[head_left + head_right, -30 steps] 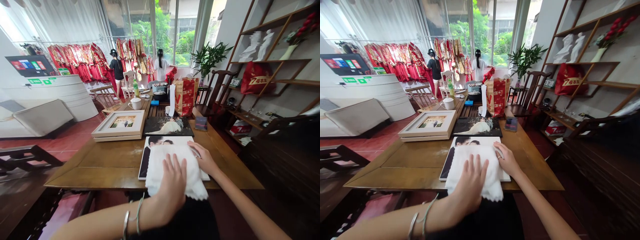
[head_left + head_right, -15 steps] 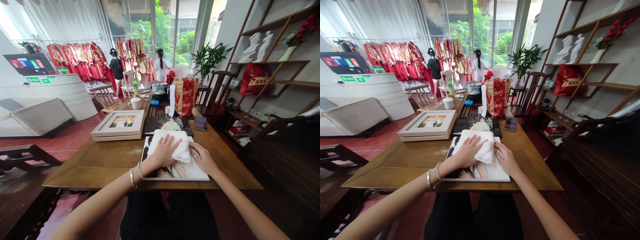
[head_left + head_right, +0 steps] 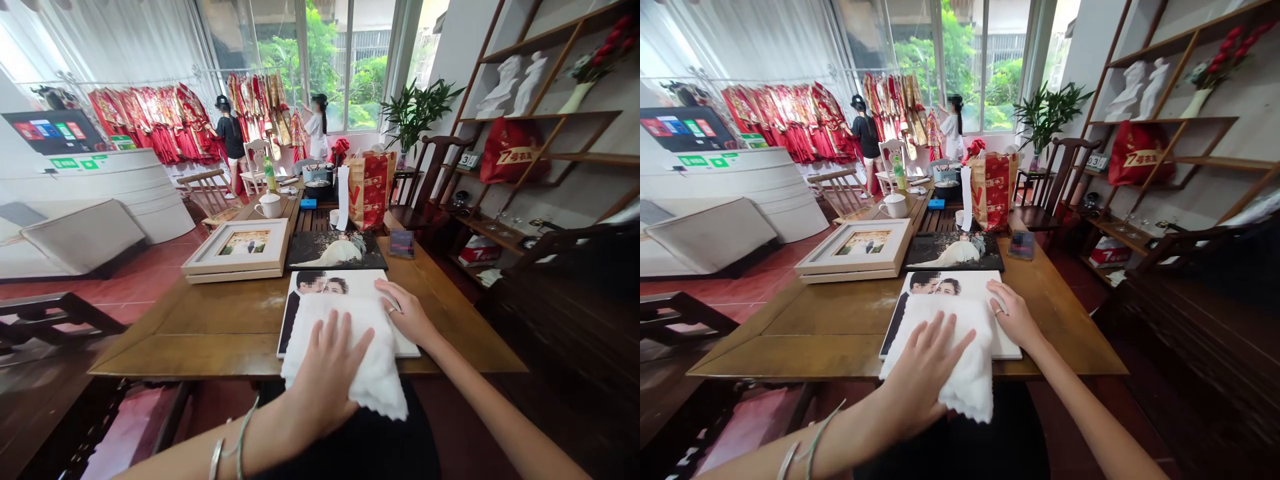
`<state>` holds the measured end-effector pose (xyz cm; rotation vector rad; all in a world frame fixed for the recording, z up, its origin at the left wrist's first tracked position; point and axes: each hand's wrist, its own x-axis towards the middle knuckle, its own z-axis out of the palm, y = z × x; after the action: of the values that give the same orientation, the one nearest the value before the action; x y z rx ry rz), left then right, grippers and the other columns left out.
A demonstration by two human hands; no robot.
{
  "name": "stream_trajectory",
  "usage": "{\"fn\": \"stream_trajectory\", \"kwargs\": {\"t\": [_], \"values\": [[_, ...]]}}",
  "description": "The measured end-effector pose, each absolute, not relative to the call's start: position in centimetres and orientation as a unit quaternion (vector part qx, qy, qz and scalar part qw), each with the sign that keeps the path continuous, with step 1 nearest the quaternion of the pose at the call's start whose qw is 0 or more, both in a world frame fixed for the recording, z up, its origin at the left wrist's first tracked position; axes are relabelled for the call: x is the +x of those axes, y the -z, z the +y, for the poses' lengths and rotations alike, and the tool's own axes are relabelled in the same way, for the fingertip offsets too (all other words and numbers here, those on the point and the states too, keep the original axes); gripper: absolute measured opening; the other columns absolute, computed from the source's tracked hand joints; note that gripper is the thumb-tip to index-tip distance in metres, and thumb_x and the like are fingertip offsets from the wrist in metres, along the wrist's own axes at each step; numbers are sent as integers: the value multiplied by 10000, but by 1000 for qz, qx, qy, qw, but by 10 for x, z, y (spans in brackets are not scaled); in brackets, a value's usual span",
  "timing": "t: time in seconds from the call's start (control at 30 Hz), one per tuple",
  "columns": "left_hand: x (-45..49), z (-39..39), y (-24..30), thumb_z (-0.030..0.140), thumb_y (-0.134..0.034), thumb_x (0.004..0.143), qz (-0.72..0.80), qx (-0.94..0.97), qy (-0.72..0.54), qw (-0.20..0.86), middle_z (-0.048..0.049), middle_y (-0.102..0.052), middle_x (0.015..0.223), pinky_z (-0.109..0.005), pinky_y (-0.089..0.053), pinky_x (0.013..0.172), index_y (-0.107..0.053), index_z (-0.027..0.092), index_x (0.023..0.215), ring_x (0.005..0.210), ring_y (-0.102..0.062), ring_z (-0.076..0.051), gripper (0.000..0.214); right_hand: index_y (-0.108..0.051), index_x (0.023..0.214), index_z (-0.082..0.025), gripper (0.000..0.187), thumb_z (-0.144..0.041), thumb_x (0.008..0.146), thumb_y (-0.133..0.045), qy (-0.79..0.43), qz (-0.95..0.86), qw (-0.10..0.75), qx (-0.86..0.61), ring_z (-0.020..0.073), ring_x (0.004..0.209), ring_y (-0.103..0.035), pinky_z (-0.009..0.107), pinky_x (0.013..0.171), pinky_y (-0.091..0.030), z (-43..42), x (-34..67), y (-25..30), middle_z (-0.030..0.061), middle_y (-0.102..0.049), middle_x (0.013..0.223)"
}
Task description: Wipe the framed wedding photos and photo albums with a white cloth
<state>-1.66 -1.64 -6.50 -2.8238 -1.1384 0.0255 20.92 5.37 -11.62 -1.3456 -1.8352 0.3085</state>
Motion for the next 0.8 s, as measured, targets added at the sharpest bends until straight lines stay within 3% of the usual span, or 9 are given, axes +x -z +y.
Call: {"fn": "stream_trajectory", "kwargs": {"t": [0.1, 0.37, 0.53, 0.7, 0.8], "values": [[-15, -21, 67, 607, -558, 705, -374, -926, 2, 52, -209, -183, 1459, -601, -181, 997, -19, 251, 1444, 1325, -111, -448, 982, -600, 1104, -187, 316, -223, 832, -443, -125, -727, 417, -531, 240, 1170, -528, 441, 1009, -390, 54, 211, 116, 121, -590, 1228], [12, 44, 58, 432, -537, 800, -385, -922, 6, 50, -210, -213, 1459, -539, -176, 1036, -213, 175, 1421, 1350, -124, -373, 746, -576, 1162, -206, 462, -96, 731, -449, -140, -730, 431, -511, 254, 1162, -531, 432, 989, -407, 51, 213, 117, 102, -581, 1244], [19, 74, 60, 377, -493, 837, -407, -911, 23, 58, -205, -239, 1453, -522, -185, 1047, -309, 153, 1381, 1341, -179, -361, 616, -592, 1131, -208, 428, -97, 744, -447, -129, -726, 434, -518, 245, 1157, -539, 411, 994, -405, 50, 212, 118, 90, -592, 1232], [15, 45, 56, 382, -528, 801, -405, -913, 16, 33, -201, -223, 1460, -545, -175, 1049, -284, 160, 1394, 1339, -173, -377, 679, -567, 1166, -197, 440, -106, 755, -440, -134, -732, 424, -517, 251, 1183, -515, 433, 998, -398, 51, 212, 117, 108, -568, 1260], [6, 6, 60, 437, -569, 752, -384, -923, 17, 15, -210, -160, 1477, -571, -143, 1050, -204, 176, 1426, 1349, -87, -399, 810, -583, 1152, -203, 448, -90, 740, -445, -144, -733, 424, -513, 244, 1186, -514, 431, 1007, -393, 52, 211, 116, 106, -575, 1250]]}}
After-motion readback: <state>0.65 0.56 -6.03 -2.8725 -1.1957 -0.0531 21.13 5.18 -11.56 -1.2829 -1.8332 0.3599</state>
